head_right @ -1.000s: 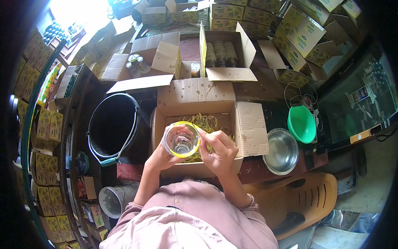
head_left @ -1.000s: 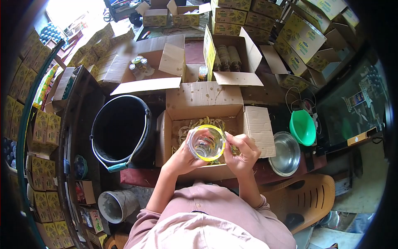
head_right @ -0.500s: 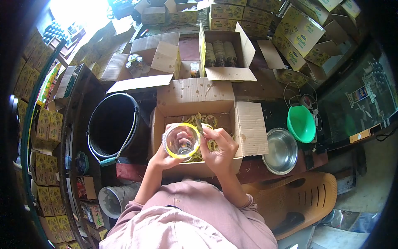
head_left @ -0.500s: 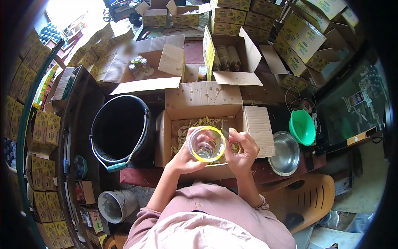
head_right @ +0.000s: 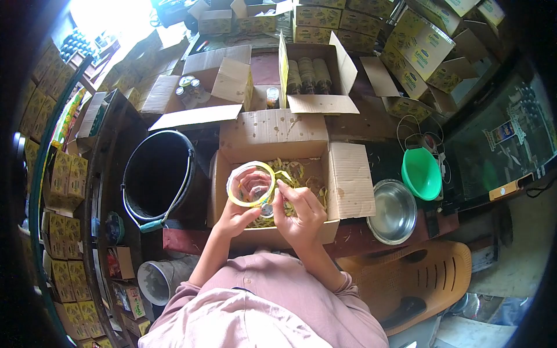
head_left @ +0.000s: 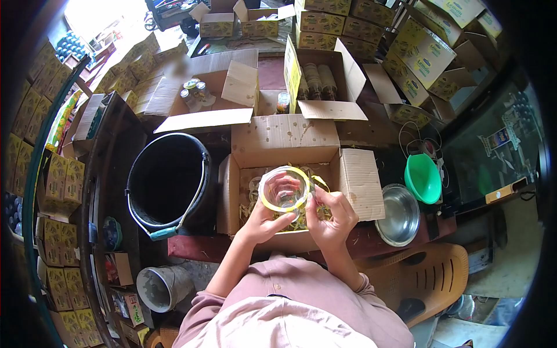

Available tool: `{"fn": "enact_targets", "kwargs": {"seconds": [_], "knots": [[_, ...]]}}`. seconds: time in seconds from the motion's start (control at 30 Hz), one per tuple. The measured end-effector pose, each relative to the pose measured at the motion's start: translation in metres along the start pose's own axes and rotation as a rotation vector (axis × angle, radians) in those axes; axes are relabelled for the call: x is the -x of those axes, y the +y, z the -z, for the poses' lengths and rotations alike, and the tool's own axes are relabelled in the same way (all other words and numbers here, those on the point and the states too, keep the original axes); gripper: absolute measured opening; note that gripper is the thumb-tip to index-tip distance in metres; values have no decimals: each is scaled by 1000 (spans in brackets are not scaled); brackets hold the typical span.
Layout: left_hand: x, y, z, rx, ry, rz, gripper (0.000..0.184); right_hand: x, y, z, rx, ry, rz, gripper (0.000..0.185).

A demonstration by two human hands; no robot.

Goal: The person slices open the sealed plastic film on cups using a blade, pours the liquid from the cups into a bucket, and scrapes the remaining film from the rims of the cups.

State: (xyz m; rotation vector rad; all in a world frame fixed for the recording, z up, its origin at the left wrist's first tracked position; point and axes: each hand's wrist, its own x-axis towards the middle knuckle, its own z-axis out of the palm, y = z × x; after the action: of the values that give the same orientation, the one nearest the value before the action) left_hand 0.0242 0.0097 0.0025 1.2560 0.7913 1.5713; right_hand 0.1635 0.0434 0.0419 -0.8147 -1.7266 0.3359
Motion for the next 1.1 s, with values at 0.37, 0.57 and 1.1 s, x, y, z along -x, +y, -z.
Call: {"fn": "enact_targets", "kwargs": {"seconds": [0.37, 0.57, 1.1], "knots": [[0, 1, 6, -361, -51, -81, 65, -6, 8, 1, 2, -14, 64, 28], [-2, 6, 7, -333, -86, -36, 60, -8, 8, 3, -78, -30, 25, 29], [-2, 0, 7, 143, -25, 13, 63, -6, 11, 3, -168, 13, -141, 21]]}}
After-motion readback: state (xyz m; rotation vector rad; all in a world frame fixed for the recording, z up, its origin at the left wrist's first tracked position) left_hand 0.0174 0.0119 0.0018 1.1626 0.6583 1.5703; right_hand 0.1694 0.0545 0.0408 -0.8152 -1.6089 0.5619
